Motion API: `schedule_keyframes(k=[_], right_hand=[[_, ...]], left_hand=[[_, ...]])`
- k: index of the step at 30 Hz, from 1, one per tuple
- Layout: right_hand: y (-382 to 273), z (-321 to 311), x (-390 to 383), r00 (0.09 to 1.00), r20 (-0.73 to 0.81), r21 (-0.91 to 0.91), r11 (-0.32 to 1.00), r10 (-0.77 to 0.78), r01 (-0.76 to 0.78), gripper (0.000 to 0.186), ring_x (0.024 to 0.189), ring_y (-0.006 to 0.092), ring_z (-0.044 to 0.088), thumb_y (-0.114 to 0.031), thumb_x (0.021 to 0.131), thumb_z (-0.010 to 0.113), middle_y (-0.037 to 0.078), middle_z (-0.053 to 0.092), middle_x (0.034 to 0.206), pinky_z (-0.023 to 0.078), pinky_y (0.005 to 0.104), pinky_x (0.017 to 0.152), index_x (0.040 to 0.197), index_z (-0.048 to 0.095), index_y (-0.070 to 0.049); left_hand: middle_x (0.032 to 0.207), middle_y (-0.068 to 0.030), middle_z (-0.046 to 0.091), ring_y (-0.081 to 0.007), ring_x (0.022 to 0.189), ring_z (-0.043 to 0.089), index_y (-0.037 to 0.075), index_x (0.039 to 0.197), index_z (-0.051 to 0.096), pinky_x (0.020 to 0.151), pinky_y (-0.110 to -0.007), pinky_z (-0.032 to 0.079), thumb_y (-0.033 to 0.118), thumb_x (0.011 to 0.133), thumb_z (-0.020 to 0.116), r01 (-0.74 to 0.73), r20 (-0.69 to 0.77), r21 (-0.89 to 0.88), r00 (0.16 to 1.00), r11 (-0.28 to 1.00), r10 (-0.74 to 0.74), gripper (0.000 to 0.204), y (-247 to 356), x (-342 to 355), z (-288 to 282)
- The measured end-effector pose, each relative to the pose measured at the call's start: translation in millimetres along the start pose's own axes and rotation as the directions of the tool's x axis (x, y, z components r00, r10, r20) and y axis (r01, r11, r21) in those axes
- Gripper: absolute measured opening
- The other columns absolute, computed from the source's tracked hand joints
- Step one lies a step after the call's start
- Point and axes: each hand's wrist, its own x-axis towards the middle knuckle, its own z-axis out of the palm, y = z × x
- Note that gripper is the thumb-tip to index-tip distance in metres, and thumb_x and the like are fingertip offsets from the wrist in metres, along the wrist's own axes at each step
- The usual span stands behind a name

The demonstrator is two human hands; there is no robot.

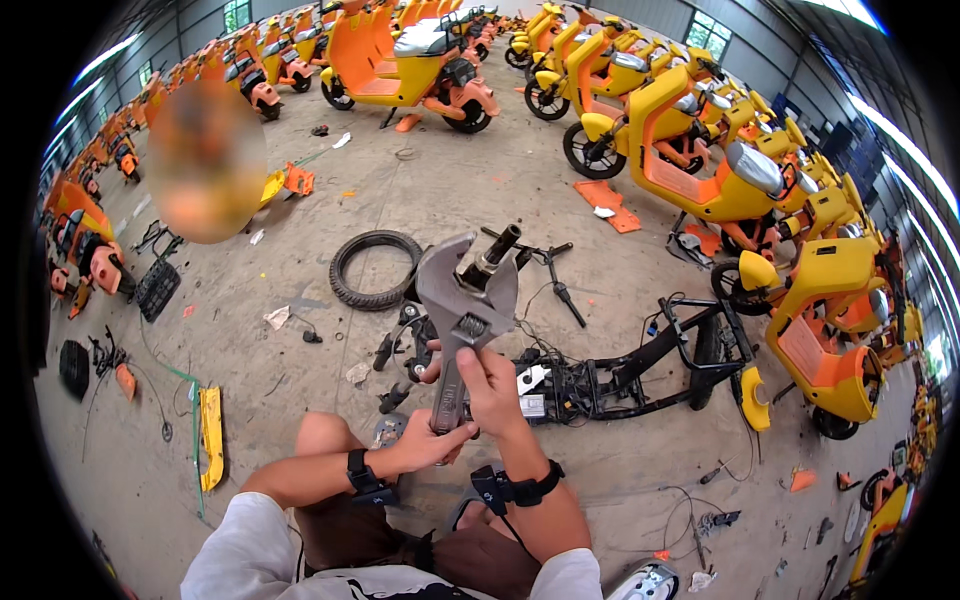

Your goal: The person uses a large adjustable wrench to tighten a bolt on the steering column of a motorcycle frame.

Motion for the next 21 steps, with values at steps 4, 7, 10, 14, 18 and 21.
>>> schedule_keyframes(k=[4, 7, 10, 14, 18, 21], right_hand=[[-7.3, -5.2, -11.5, 0.974, -0.223, 0.086, 0.994, -0.040, 0.060, 0.067, 0.073, 0.0256, 0.068, -0.048, 0.101, 0.029, 0.020, 0.067, 0.080, 0.058, 0.0351, 0.069, 0.099, 0.058, 0.012], [-0.2, -0.5, -20.9, 0.933, -0.355, 0.168, 0.986, 0.056, 0.005, 0.063, 0.069, 0.0228, 0.068, -0.047, 0.101, 0.035, 0.018, 0.067, 0.079, 0.057, 0.0329, 0.064, 0.096, 0.060, 0.011], [3.4, -3.1, -16.4, 0.906, -0.409, 0.044, 0.994, 0.111, -0.102, 0.065, 0.066, 0.0236, 0.068, -0.050, 0.100, 0.035, 0.018, 0.067, 0.076, 0.058, 0.0341, 0.060, 0.097, 0.059, 0.011], [8.3, -9.7, -14.2, 0.892, -0.423, 0.022, 0.986, 0.159, -0.165, 0.063, 0.067, 0.0228, 0.068, -0.050, 0.098, 0.041, 0.018, 0.067, 0.079, 0.057, 0.0321, 0.061, 0.097, 0.058, 0.011], [14.1, -15.2, -14.0, 0.890, -0.433, 0.007, 0.989, 0.139, -0.151, 0.061, 0.069, 0.0224, 0.068, -0.048, 0.098, 0.044, 0.018, 0.067, 0.080, 0.056, 0.0318, 0.063, 0.099, 0.058, 0.011], [13.4, -16.2, -15.3, 0.892, -0.435, -0.010, 0.990, 0.124, -0.142, 0.058, 0.071, 0.0224, 0.068, -0.046, 0.098, 0.046, 0.019, 0.068, 0.081, 0.057, 0.0323, 0.065, 0.101, 0.057, 0.011]], left_hand=[[0.052, 0.0024, 0.053, -0.0052, 0.045, 0.050, 0.002, 0.071, 0.060, 0.041, -0.023, 0.039, 0.024, 0.090, 0.067, -0.093, 0.009, 0.187, 0.996, 0.978, 0.093, 0.030, -19.3, 11.6, -3.7], [0.051, 0.0030, 0.051, -0.0044, 0.044, 0.048, 0.003, 0.067, 0.059, 0.041, -0.022, 0.038, 0.022, 0.090, 0.066, -0.019, 0.024, 0.207, 1.000, 0.978, 0.014, 0.032, -23.6, 0.3, -2.3], [0.050, 0.0021, 0.051, -0.0042, 0.044, 0.047, 0.001, 0.071, 0.060, 0.040, -0.024, 0.036, 0.021, 0.089, 0.068, 0.077, 0.030, 0.103, 0.996, 0.992, -0.081, 0.027, -17.1, -3.3, 4.4], [0.047, 0.0007, 0.050, -0.0066, 0.038, 0.046, 0.003, 0.060, 0.052, 0.037, -0.025, 0.037, 0.015, 0.090, 0.064, 0.144, 0.022, 0.074, 0.989, 0.987, -0.146, 0.035, -7.0, -1.7, 11.2], [0.047, -0.0006, 0.050, -0.0072, 0.038, 0.047, 0.003, 0.059, 0.051, 0.038, -0.025, 0.039, 0.014, 0.090, 0.065, 0.178, 0.037, 0.011, 0.983, 0.984, -0.178, 0.035, -11.1, 3.3, 10.3], [0.047, -0.0005, 0.050, -0.0070, 0.038, 0.047, 0.003, 0.059, 0.051, 0.038, -0.025, 0.040, 0.014, 0.089, 0.065, 0.199, 0.049, 0.018, 0.979, 0.980, -0.199, 0.035, -8.6, 6.3, 9.6]])
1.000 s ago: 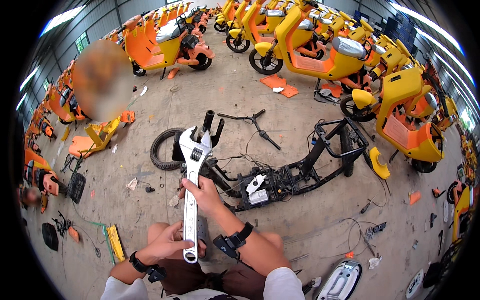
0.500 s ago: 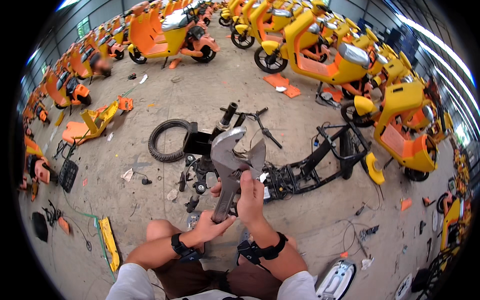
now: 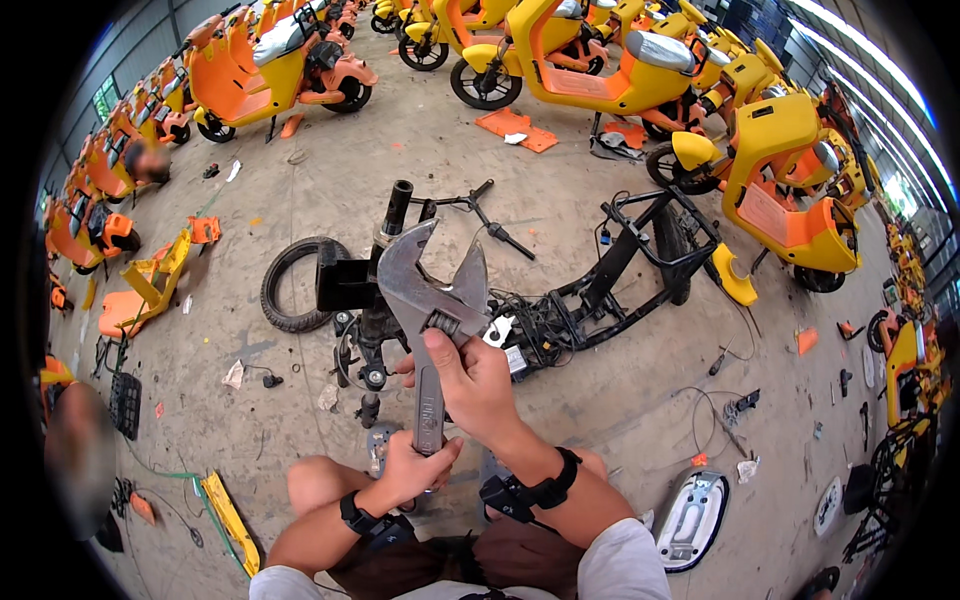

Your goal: The person uses a large adjustable wrench to tighten a bolt on the steering column of a motorcycle frame.

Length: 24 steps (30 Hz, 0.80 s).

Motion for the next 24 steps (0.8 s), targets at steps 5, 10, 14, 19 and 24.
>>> schedule_keyframes(k=[5, 10, 14, 19, 24], right_hand=[[4.6, -16.0, -2.4, 0.997, 0.043, 0.141, 0.988, -0.066, 0.060, 0.063, 0.072, 0.0240, 0.069, -0.048, 0.100, 0.038, 0.020, 0.068, 0.082, 0.057, 0.0339, 0.066, 0.103, 0.057, 0.013], [-8.6, -9.0, 1.1, 0.992, -0.123, 0.106, 0.994, -0.005, 0.018, 0.063, 0.068, 0.0205, 0.068, -0.047, 0.101, 0.038, 0.017, 0.068, 0.081, 0.056, 0.0299, 0.063, 0.087, 0.063, 0.009], [-1.5, -7.5, 9.5, 0.983, -0.112, 0.026, 0.988, -0.147, 0.151, 0.057, 0.067, 0.0223, 0.068, -0.044, 0.100, 0.042, 0.018, 0.067, 0.079, 0.056, 0.0311, 0.063, 0.094, 0.058, 0.011], [-3.6, -14.5, 4.3, 0.982, -0.089, -0.073, 0.985, -0.166, 0.159, 0.056, 0.065, 0.0248, 0.067, -0.043, 0.101, 0.038, 0.019, 0.067, 0.077, 0.056, 0.0341, 0.062, 0.100, 0.055, 0.010], [-8.8, -12.1, -6.8, 0.975, -0.149, -0.024, 0.986, -0.167, 0.165, 0.060, 0.062, 0.0232, 0.066, -0.045, 0.101, 0.031, 0.019, 0.066, 0.073, 0.055, 0.0317, 0.060, 0.100, 0.057, 0.009]], left_hand=[[0.051, 0.0015, 0.053, -0.0048, 0.043, 0.049, 0.002, 0.067, 0.055, 0.040, -0.023, 0.037, 0.020, 0.087, 0.069, -0.049, 0.022, 0.099, 0.999, 0.994, 0.047, 0.030, -10.6, 10.6, -4.2], [0.050, 0.0008, 0.053, -0.0057, 0.041, 0.050, 0.002, 0.065, 0.056, 0.039, -0.023, 0.040, 0.019, 0.087, 0.067, -0.114, 0.022, 0.178, 0.993, 0.977, 0.112, 0.030, -0.8, 22.0, -5.5], [0.051, -0.0001, 0.054, -0.0061, 0.041, 0.050, 0.002, 0.070, 0.057, 0.038, -0.024, 0.040, 0.022, 0.087, 0.068, -0.224, 0.035, 0.139, 0.975, 0.965, 0.221, 0.028, 1.0, 34.4, -9.9], [0.051, 0.0000, 0.053, -0.0065, 0.041, 0.050, 0.002, 0.070, 0.057, 0.037, -0.024, 0.039, 0.023, 0.087, 0.067, -0.229, 0.084, 0.094, 0.972, 0.969, 0.222, 0.029, -7.7, 36.6, -4.3], [0.049, -0.0013, 0.054, -0.0082, 0.040, 0.051, 0.003, 0.068, 0.056, 0.036, -0.025, 0.038, 0.023, 0.088, 0.066, -0.162, 0.134, 0.130, 0.980, 0.978, 0.144, 0.030, -0.6, 22.2, -2.1]])
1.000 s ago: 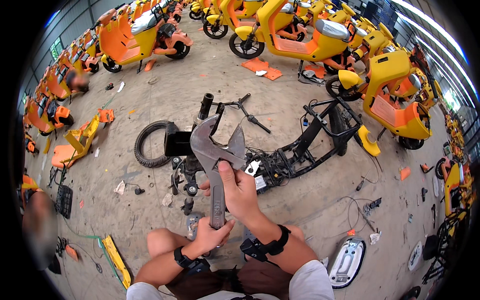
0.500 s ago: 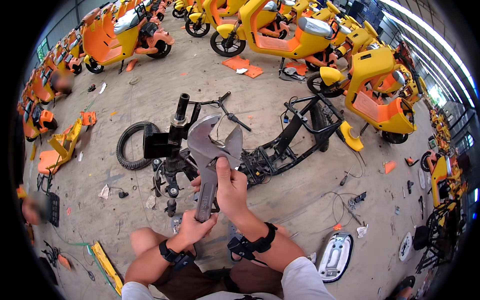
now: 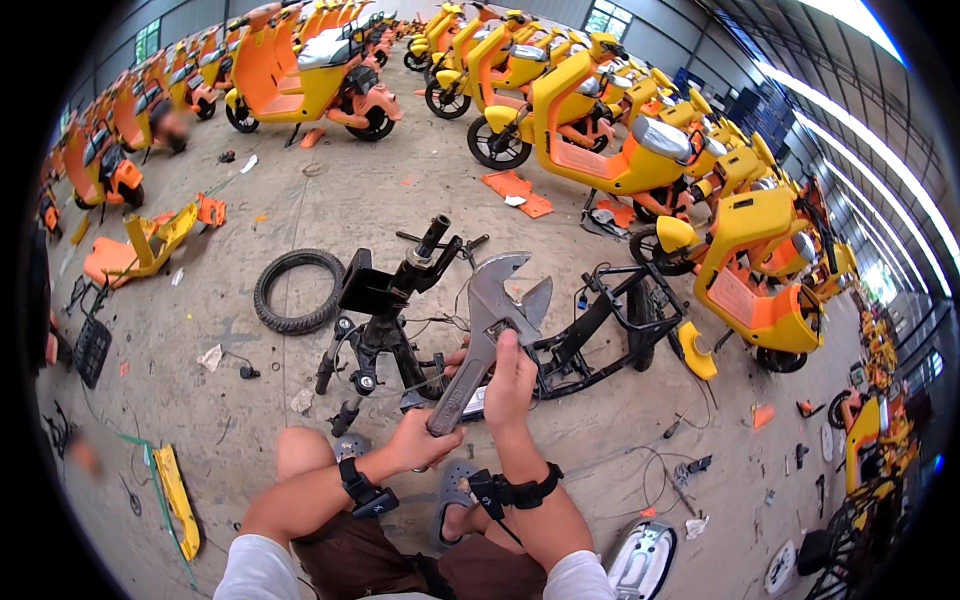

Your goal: The person uses a large adjustable wrench to tighten a bolt on the steering column of a motorcycle frame.

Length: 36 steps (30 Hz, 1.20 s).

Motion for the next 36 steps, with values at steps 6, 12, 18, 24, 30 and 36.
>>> schedule_keyframes(k=[6, 12, 18, 24, 30, 36], right_hand=[[-4.7, 13.5, 4.9, 1.000, -0.022, -0.017, 1.000, 0.021, -0.021, 0.052, 0.056, 0.0206, 0.064, -0.043, 0.101, 0.034, 0.018, 0.067, 0.071, 0.054, 0.0306, 0.056, 0.083, 0.053, 0.002], [26.3, 27.8, -2.1, 0.966, 0.243, -0.048, 0.996, 0.082, -0.073, 0.055, 0.061, 0.0153, 0.062, -0.042, 0.101, 0.035, 0.014, 0.066, 0.072, 0.051, 0.0265, 0.058, 0.113, 0.058, 0.007], [73.5, 33.1, -13.2, 0.880, 0.458, 0.034, 0.987, 0.127, -0.160, 0.043, 0.069, 0.0138, 0.063, -0.032, 0.098, 0.050, 0.011, 0.067, 0.079, 0.051, 0.0268, 0.064, 0.104, 0.063, 0.008], [83.9, 38.3, -17.6, 0.869, 0.432, 0.003, 0.963, 0.242, -0.270, 0.037, 0.065, 0.0121, 0.064, -0.031, 0.096, 0.055, 0.008, 0.068, 0.072, 0.050, 0.0259, 0.061, 0.095, 0.069, 0.004], [72.8, 64.5, -17.3, 0.866, 0.428, 0.064, 0.947, 0.260, -0.315, 0.043, 0.060, 0.0108, 0.063, -0.036, 0.096, 0.056, 0.008, 0.068, 0.070, 0.048, 0.0243, 0.055, 0.088, 0.068, 0.005], [51.8, 117.5, 0.1, 0.868, 0.426, 0.208, 0.907, 0.254, -0.367, 0.044, 0.051, 0.0053, 0.052, -0.035, 0.100, 0.046, 0.007, 0.067, 0.070, 0.038, 0.0201, 0.046, 0.100, 0.068, 0.002]], left_hand=[[0.050, -0.0029, 0.054, -0.0100, 0.039, 0.051, 0.002, 0.066, 0.054, 0.037, -0.026, 0.039, 0.017, 0.089, 0.064, -0.011, -0.004, -0.115, 1.000, 0.993, 0.011, 0.029, 2.9, -7.3, 4.8], [0.053, -0.0025, 0.052, -0.0115, 0.041, 0.052, 0.000, 0.075, 0.052, 0.038, -0.028, 0.042, 0.010, 0.089, 0.062, -0.018, -0.031, -0.243, 0.999, 0.970, 0.010, 0.020, 13.8, -19.6, -6.3], [0.051, -0.0030, 0.054, -0.0110, 0.041, 0.052, 0.000, 0.072, 0.054, 0.039, -0.027, 0.042, 0.015, 0.089, 0.064, 0.039, -0.140, -0.223, 0.988, 0.974, -0.072, 0.025, 2.3, -40.6, -25.0], [0.052, -0.0022, 0.053, -0.0103, 0.041, 0.050, 0.000, 0.076, 0.052, 0.040, -0.027, 0.041, 0.013, 0.088, 0.066, 0.149, -0.111, -0.102, 0.981, 0.984, -0.160, 0.022, -23.9, -68.2, -32.7], [0.065, -0.0040, 0.059, -0.0112, 0.051, 0.056, 0.000, 0.095, 0.049, 0.047, -0.026, 0.045, 0.011, 0.084, 0.071, 0.160, -0.150, -0.029, 0.975, 0.987, -0.162, 0.027, 6.4, -110.4, -45.1], [0.080, -0.0091, 0.067, -0.0103, 0.071, 0.064, -0.002, 0.118, 0.059, 0.062, -0.027, 0.051, 0.015, 0.067, 0.078, 0.300, -0.594, 0.280, 0.800, 0.912, -0.081, 0.057, 72.1, -157.5, -93.3]])
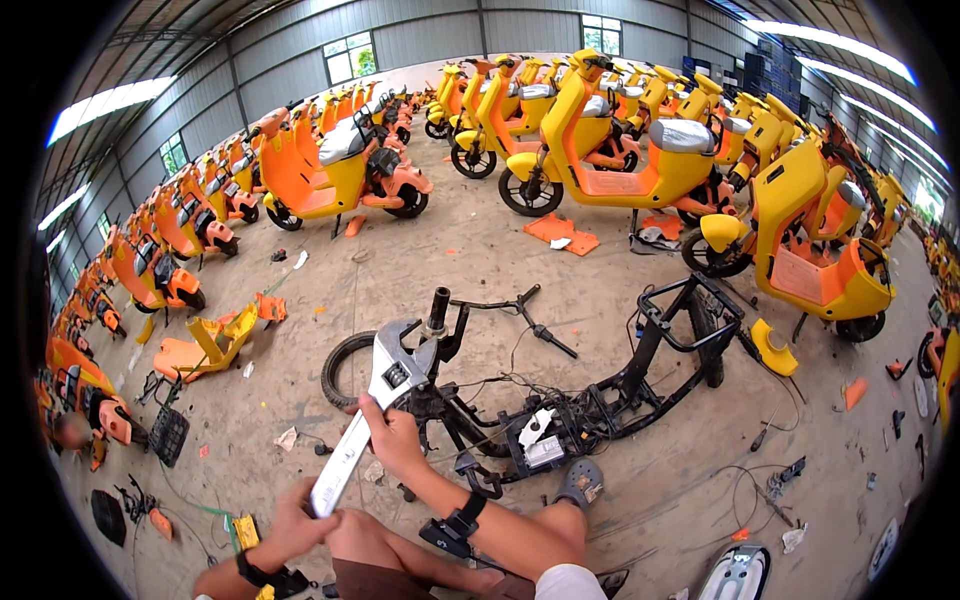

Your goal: The person uses a large adjustable wrench to tighten a bolt on the steering column of a motorcycle frame.

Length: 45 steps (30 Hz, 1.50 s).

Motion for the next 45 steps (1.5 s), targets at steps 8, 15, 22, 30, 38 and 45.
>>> schedule_keyframes(k=[8, 15, 22, 30, 38, 45], right_hand=[[-13.9, 21.2, 43.8, 0.989, 0.140, 0.034, 0.999, -0.044, 0.040, 0.045, 0.048, 0.0056, 0.045, -0.036, 0.102, 0.040, -0.002, 0.052, 0.061, 0.035, 0.0218, 0.044, 0.109, 0.066, 0.001], [-14.3, 16.6, 68.6, 0.989, 0.146, 0.103, 0.994, 0.013, -0.028, 0.051, 0.041, 0.0073, 0.043, -0.042, 0.101, 0.041, 0.004, 0.060, 0.062, 0.035, 0.0226, 0.040, 0.096, 0.066, 0.003], [-26.0, 26.9, 77.5, 0.961, 0.272, 0.197, 0.980, -0.055, 0.001, 0.055, 0.047, 0.0067, 0.047, -0.049, 0.100, 0.038, 0.012, 0.071, 0.087, 0.036, 0.0207, 0.041, 0.096, 0.062, 0.000], [-36.8, 19.8, 77.4, 0.958, 0.288, 0.219, 0.973, 0.009, -0.075, 0.055, 0.048, 0.0061, 0.046, -0.052, 0.100, 0.036, 0.011, 0.070, 0.083, 0.030, 0.0203, 0.040, 0.096, 0.060, -0.003], [-46.3, 23.8, 75.4, 0.938, 0.345, 0.332, 0.933, 0.021, -0.142, 0.039, 0.047, 0.0080, 0.045, -0.042, 0.103, 0.035, 0.012, 0.067, 0.081, 0.031, 0.0213, 0.041, 0.103, 0.049, -0.005], [-52.8, 19.5, 71.1, 0.930, 0.367, 0.373, 0.912, 0.026, -0.173, 0.034, 0.049, 0.0093, 0.047, -0.039, 0.102, 0.040, 0.011, 0.066, 0.077, 0.031, 0.0223, 0.042, 0.101, 0.053, -0.008]], left_hand=[[0.076, -0.0086, 0.067, -0.0088, 0.069, 0.061, -0.005, 0.109, 0.066, 0.066, -0.025, 0.051, 0.014, 0.064, 0.077, -0.278, -0.009, 0.338, 0.954, 0.899, 0.299, 0.050, 62.2, 47.1, -86.7], [0.085, -0.0109, 0.070, -0.0149, 0.077, 0.064, -0.003, 0.107, 0.068, 0.077, -0.028, 0.052, 0.019, 0.061, 0.078, -0.233, 0.114, 0.593, 0.972, 0.771, 0.206, 0.052, 143.0, 77.0, -112.2], [0.086, -0.0094, 0.069, -0.0140, 0.076, 0.063, -0.004, 0.108, 0.068, 0.075, -0.027, 0.051, 0.022, 0.059, 0.080, -0.300, 0.232, 0.615, 0.953, 0.729, 0.196, 0.057, 151.2, 115.5, -150.4], [0.085, -0.0101, 0.068, -0.0146, 0.075, 0.062, -0.006, 0.108, 0.066, 0.072, -0.026, 0.050, 0.024, 0.060, 0.078, -0.333, 0.240, 0.654, 0.943, 0.679, 0.231, 0.057, 161.8, 113.2, -138.7], [0.081, -0.0064, 0.068, -0.0107, 0.069, 0.058, -0.003, 0.107, 0.068, 0.064, -0.025, 0.048, 0.020, 0.060, 0.080, -0.393, 0.347, 0.657, 0.915, 0.643, 0.205, 0.054, 197.2, 136.4, -147.8], [0.086, -0.0066, 0.069, -0.0113, 0.073, 0.060, -0.005, 0.112, 0.066, 0.068, -0.026, 0.049, 0.018, 0.061, 0.080, -0.333, 0.355, 0.694, 0.930, 0.639, 0.100, 0.057, 212.8, 149.4, -151.5]])
